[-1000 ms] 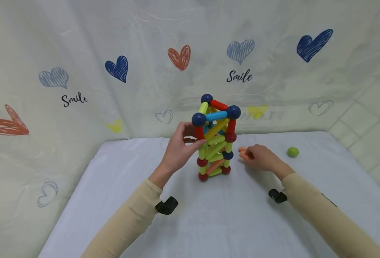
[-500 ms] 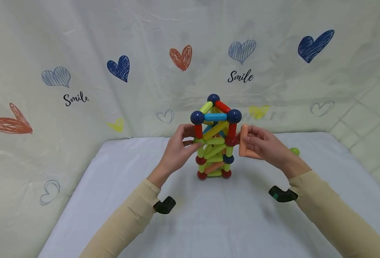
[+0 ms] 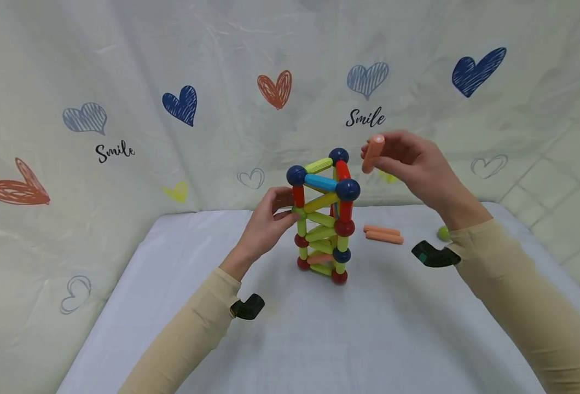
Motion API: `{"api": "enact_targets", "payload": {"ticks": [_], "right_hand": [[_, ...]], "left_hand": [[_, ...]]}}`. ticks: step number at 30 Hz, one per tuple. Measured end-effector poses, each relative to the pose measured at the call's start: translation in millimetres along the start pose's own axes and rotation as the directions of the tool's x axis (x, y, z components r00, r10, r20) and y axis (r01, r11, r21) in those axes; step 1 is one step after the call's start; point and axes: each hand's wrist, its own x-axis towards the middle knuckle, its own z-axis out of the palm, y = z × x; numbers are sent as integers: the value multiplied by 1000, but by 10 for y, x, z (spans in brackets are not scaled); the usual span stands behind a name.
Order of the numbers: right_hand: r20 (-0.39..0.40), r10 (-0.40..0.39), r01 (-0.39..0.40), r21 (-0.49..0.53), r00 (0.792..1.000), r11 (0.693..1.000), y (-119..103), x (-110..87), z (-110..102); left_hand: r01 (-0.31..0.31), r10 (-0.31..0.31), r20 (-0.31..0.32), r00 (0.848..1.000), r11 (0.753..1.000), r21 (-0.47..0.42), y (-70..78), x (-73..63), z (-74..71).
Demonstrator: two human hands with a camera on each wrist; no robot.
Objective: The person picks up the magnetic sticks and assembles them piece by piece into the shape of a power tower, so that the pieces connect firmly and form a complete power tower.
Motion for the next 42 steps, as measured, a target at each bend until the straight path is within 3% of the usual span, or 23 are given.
{"api": "enact_targets", "payload": {"ticks": [4,8,19,26,34,38,42], "right_hand": [[28,-107,107,-21,994,994,-197,239,31],[98,-162,164,-20,982,986,-271,383,106],[174,-226,239,-56,958,969,-228,502,139],[198,-148,159,-39,969,986,-204,496,102],[192,-142,151,-31,971,988,-178,464,78],[150,-99,107,-44,984,993,-106,396,39],[69,21,-14,-99,997,995,131,226,-2]], "left_hand": [[-6,6,-3,1000,1000,-2,-3,-9,-1],[-14,14,-2,1000,1000,-7,-7,-17,-5],[-45,45,20,999,999,0,20,-52,51],[-67,64,52,997,997,50,54,-82,131],[-73,70,50,996,996,52,55,-80,136],[-80,77,59,995,996,48,53,-81,123],[-90,88,54,995,995,30,80,-85,89]]}}
